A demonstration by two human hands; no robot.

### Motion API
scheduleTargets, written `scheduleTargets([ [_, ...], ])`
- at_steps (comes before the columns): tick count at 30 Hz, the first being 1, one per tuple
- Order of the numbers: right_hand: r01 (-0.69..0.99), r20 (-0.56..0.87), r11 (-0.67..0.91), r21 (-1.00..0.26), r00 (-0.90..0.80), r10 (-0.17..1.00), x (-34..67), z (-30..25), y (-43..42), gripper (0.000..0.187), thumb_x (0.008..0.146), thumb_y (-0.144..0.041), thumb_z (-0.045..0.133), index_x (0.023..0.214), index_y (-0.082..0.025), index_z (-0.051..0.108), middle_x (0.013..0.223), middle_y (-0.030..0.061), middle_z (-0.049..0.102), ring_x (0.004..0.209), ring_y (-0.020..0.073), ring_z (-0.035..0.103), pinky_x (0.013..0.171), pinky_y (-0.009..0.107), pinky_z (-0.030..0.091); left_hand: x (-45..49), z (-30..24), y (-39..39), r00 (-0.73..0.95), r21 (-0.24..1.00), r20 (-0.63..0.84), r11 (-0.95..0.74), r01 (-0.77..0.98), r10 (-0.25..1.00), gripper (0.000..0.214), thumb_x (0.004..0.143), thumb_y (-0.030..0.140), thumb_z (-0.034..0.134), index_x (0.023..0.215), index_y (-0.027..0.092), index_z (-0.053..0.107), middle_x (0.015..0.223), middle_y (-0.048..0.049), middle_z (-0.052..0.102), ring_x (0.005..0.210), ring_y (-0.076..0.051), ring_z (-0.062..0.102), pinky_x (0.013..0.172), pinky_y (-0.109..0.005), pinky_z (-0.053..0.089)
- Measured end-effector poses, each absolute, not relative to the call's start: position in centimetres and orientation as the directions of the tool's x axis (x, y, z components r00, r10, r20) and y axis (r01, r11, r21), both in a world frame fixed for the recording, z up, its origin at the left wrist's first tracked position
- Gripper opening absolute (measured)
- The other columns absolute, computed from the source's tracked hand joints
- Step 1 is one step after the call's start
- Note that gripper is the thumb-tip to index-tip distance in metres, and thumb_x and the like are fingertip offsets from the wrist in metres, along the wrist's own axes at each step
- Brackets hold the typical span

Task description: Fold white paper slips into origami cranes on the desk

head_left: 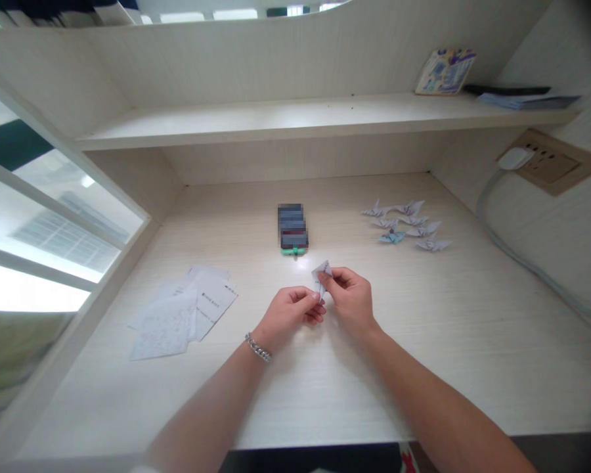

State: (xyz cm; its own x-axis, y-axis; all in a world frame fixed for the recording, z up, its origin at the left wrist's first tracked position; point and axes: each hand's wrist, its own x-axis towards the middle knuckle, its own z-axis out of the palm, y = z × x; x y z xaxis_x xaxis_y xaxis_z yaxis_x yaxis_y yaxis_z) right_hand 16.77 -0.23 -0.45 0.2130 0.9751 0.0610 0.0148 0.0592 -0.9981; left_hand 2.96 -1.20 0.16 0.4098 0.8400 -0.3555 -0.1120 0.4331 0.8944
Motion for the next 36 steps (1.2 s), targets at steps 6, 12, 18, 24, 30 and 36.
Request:
scheduleTargets([
  [6,-0.032,0.053,0.062,-0.998,0.233,0.971,17.0,-0.9,0.0,0.028,0.069,-0.042,0.067,0.079,-0.016,0.068,0.07,0.0031,0.065,0.061,0.0147,0.055,0.057,0.027,0.043,2.6,0.2,-1.2,0.489,0.914,-0.349,0.406,-0.012,0.799,0.023,0.073,0.032,0.063,0.065,0.011,0.061,0.07,-0.009,0.065,0.063,-0.014,0.061,0.06,-0.026,0.047],
  [12,-0.117,-0.015,-0.005,-0.993,0.088,0.996,16.7,-0.8,0.0,0.025,0.066,-0.04,0.071,0.075,-0.017,0.069,0.067,0.0025,0.066,0.059,0.0149,0.057,0.056,0.027,0.045,2.3,0.7,-0.5,0.181,0.964,-0.193,0.22,-0.147,0.964,0.031,0.07,0.031,0.067,0.095,0.016,0.059,0.075,-0.0044,0.064,0.069,-0.014,0.061,0.065,-0.027,0.049],
  [18,-0.209,-0.115,-0.143,-0.967,-0.14,0.983,17.3,-0.6,0.1,0.024,0.062,-0.035,0.073,0.078,-0.017,0.071,0.071,0.0031,0.069,0.063,0.0154,0.061,0.06,0.028,0.05,1.8,0.6,-0.2,0.13,0.983,-0.126,0.142,-0.117,0.983,0.019,0.068,0.026,0.068,0.081,0.013,0.064,0.073,-0.0036,0.064,0.059,-0.011,0.057,0.059,-0.024,0.048],
  [24,-0.276,-0.233,-0.298,-0.914,-0.243,0.942,17.8,-0.3,0.2,0.024,0.062,-0.025,0.07,0.084,-0.017,0.073,0.07,0.0043,0.069,0.063,0.0156,0.064,0.061,0.029,0.052,1.4,0.4,-0.1,0.121,0.971,-0.152,0.171,-0.164,0.981,0.018,0.067,0.025,0.068,0.08,0.013,0.065,0.071,-0.0035,0.065,0.061,-0.011,0.058,0.059,-0.025,0.049],
  [30,-0.334,-0.264,-0.332,-0.882,-0.234,0.936,18.0,0.0,0.2,0.019,0.057,-0.021,0.072,0.075,-0.016,0.073,0.069,0.0044,0.069,0.062,0.0148,0.063,0.062,0.029,0.053,1.4,0.7,-0.2,0.142,0.957,-0.175,0.202,-0.208,0.974,0.013,0.064,0.02,0.068,0.075,0.014,0.067,0.069,-0.0032,0.065,0.06,-0.012,0.059,0.059,-0.025,0.049],
  [36,-0.264,-0.233,-0.285,-0.921,-0.21,0.949,17.9,-0.4,0.2,0.021,0.061,-0.03,0.073,0.076,-0.016,0.072,0.072,0.0064,0.069,0.068,0.0185,0.064,0.066,0.032,0.054,1.5,0.5,-0.2,0.151,0.952,-0.193,0.222,-0.21,0.97,0.011,0.064,0.017,0.065,0.073,0.012,0.069,0.072,-0.0056,0.067,0.065,-0.015,0.061,0.064,-0.028,0.051],
])
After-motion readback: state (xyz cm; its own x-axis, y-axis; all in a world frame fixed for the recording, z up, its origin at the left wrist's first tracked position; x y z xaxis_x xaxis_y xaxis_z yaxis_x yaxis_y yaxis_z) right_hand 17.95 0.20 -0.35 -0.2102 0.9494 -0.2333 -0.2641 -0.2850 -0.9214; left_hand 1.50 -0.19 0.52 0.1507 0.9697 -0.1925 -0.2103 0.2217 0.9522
